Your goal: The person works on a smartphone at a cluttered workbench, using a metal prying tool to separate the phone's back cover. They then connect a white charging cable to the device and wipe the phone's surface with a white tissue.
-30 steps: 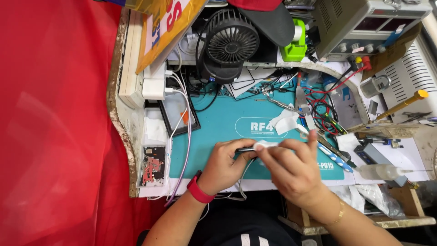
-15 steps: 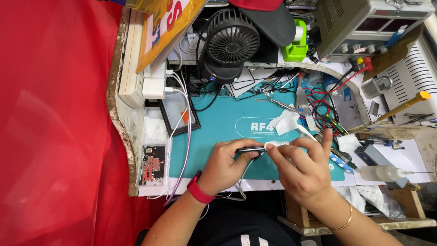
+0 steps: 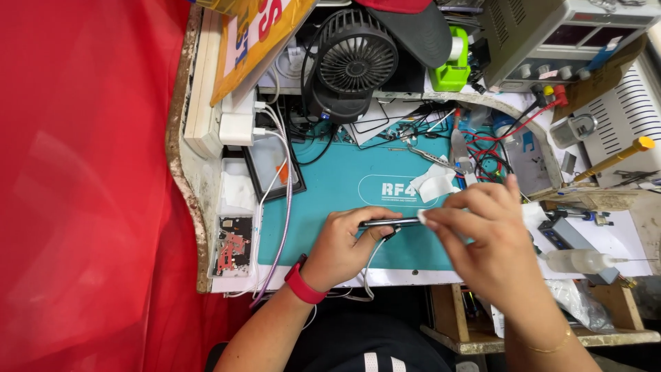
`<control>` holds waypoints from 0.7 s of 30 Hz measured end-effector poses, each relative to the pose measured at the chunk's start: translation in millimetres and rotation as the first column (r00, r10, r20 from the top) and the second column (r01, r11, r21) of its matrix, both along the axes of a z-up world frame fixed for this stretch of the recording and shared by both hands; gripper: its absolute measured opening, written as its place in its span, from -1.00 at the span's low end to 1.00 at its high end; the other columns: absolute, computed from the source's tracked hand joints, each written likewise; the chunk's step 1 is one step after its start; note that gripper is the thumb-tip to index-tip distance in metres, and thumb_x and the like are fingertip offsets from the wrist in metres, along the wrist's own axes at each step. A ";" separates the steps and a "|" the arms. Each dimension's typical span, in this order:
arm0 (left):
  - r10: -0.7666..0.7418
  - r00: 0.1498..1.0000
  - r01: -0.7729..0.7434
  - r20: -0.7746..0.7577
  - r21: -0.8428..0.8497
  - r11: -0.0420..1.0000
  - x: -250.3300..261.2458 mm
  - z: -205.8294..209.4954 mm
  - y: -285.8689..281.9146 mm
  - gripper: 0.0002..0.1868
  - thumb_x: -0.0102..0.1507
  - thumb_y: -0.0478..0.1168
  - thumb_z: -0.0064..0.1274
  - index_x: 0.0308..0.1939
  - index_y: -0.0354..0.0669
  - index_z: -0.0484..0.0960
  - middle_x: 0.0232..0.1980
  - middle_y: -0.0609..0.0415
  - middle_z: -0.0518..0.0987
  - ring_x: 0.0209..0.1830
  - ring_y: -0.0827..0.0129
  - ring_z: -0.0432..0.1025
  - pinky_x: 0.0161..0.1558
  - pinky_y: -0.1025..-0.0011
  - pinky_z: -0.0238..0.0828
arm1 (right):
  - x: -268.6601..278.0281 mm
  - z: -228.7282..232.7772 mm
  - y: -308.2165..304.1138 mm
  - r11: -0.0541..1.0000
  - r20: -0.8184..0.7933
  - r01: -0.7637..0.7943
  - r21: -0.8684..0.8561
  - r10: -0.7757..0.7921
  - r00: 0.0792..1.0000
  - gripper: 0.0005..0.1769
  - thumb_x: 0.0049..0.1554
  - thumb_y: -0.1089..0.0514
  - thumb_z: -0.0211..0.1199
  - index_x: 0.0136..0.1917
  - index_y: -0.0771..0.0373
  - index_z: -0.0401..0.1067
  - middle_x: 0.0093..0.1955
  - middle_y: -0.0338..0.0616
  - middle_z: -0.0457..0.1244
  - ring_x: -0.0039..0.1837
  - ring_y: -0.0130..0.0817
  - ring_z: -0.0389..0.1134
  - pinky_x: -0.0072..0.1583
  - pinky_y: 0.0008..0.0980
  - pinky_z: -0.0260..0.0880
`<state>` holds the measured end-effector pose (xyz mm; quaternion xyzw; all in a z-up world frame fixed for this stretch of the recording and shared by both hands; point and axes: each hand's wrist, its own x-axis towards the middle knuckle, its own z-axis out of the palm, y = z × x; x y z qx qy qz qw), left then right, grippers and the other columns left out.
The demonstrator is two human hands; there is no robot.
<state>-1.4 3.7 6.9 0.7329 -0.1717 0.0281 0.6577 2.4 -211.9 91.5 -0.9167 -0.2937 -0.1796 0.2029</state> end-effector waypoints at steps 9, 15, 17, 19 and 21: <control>0.047 0.997 -0.047 0.053 0.000 0.999 0.4 -1.1 -2.5 -0.81 0.31 -0.33 0.13 0.01 -0.20 0.67 -0.05 0.04 0.74 -0.05 0.33 0.65 -0.01 0.43 0.62 | -5.3 -18.7 37.9 0.987 0.146 -0.119 0.112 0.102 0.984 -0.85 0.24 0.28 0.23 0.05 0.06 0.51 -0.04 -0.31 0.30 0.07 -0.20 0.24 0.55 0.32 -0.26; -0.016 1.000 0.016 0.004 0.010 1.000 -0.1 6.5 1.3 -0.79 0.36 -0.20 0.08 0.03 -0.08 0.71 -0.03 0.11 0.75 -0.07 0.36 0.65 -0.03 0.47 0.56 | -6.6 -10.0 4.7 0.977 -0.128 0.124 0.172 -0.102 0.986 -0.94 0.19 0.10 0.31 -0.14 0.01 0.57 -0.08 -0.37 0.35 0.11 -0.32 0.30 0.57 0.10 -0.13; -0.014 1.000 0.014 -0.012 0.005 1.000 -2.9 5.8 1.6 -0.78 0.36 -0.17 0.06 0.03 -0.09 0.71 -0.03 0.11 0.74 -0.06 0.36 0.65 -0.02 0.46 0.56 | -6.9 -11.0 9.7 0.977 -0.100 0.105 0.184 -0.088 0.991 -0.96 0.18 0.15 0.33 -0.14 0.04 0.57 -0.09 -0.34 0.34 0.08 -0.30 0.29 0.49 0.00 -0.05; -0.012 1.000 0.012 0.004 0.001 1.000 4.2 1.7 0.8 -0.78 0.37 -0.15 0.04 0.02 -0.09 0.70 -0.04 0.11 0.74 -0.05 0.35 0.65 0.00 0.46 0.55 | -2.1 -11.8 20.5 0.977 -0.039 0.079 0.197 -0.072 0.997 -0.96 0.18 0.20 0.35 -0.13 0.08 0.57 -0.11 -0.30 0.34 0.05 -0.27 0.28 0.41 -0.10 0.04; 0.061 0.998 -0.062 0.031 0.035 0.997 3.8 -10.3 -2.0 -0.78 0.31 -0.20 0.14 -0.02 -0.21 0.69 -0.05 0.03 0.75 -0.04 0.31 0.66 0.03 0.41 0.60 | -6.7 -16.7 36.3 0.981 -0.005 0.027 0.193 -0.026 1.000 -0.95 0.20 0.20 0.30 -0.08 0.03 0.51 -0.07 -0.34 0.30 0.11 -0.25 0.28 0.54 0.30 -0.20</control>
